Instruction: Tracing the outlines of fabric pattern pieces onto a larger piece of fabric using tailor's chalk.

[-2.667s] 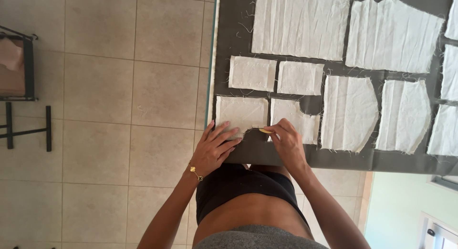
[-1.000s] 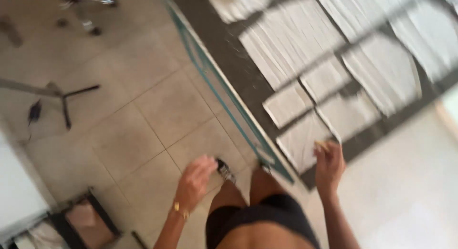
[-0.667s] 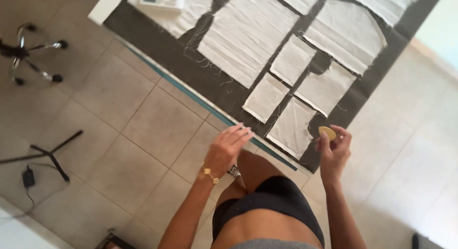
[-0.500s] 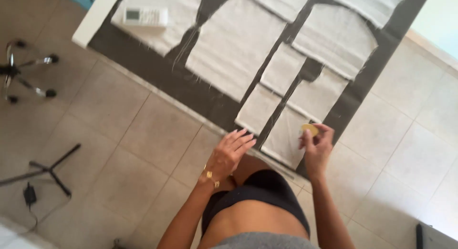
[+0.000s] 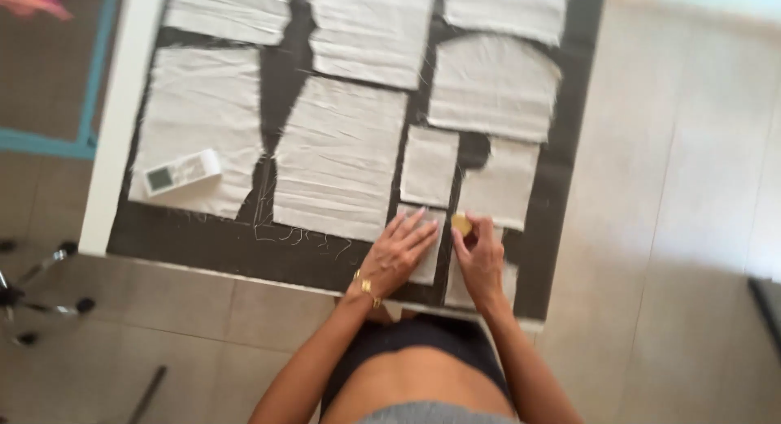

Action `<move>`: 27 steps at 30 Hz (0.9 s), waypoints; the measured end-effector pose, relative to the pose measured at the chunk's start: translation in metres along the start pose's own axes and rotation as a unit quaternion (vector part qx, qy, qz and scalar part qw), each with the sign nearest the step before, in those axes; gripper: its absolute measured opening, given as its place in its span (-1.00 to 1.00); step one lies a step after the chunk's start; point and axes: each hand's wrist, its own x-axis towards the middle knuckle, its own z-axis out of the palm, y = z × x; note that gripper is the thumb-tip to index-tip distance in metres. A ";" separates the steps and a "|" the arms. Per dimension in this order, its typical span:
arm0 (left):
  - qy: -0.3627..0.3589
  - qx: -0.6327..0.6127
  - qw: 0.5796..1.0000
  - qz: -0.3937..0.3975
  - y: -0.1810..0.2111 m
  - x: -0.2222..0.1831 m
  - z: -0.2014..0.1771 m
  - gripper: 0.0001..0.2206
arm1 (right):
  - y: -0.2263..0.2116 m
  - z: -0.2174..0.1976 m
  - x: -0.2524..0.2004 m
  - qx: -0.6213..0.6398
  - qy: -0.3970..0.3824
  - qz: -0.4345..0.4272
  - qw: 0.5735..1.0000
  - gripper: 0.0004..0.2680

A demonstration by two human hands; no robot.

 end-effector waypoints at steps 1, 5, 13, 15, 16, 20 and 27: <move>-0.016 -0.016 1.000 0.013 -0.002 -0.002 -0.002 -0.58 | -0.001 0.003 -0.006 -0.004 0.007 0.025 1.000 -0.76; -0.021 -0.016 0.998 0.063 -0.015 -0.001 0.000 -0.55 | -0.018 0.013 -0.017 0.013 0.026 0.040 0.999 -0.74; -0.035 -0.022 0.997 0.069 -0.022 -0.007 0.004 -0.47 | -0.014 0.044 -0.036 -0.095 0.062 0.019 0.993 -0.77; -0.035 -0.033 0.996 0.069 -0.023 -0.006 0.001 -0.49 | -0.017 0.044 -0.037 -0.114 0.063 0.019 0.991 -0.78; -0.034 -0.035 0.996 0.069 -0.023 -0.003 0.003 -0.49 | -0.020 0.042 -0.031 -0.116 0.063 0.020 0.991 -0.78; -0.040 -0.033 0.997 0.061 -0.022 -0.006 0.002 -0.47 | -0.037 0.037 -0.013 -0.123 0.063 0.011 0.990 -0.81; -0.048 -0.033 0.997 0.058 -0.020 -0.007 -0.002 -0.48 | -0.047 0.031 -0.030 -0.106 0.043 0.041 0.993 -0.84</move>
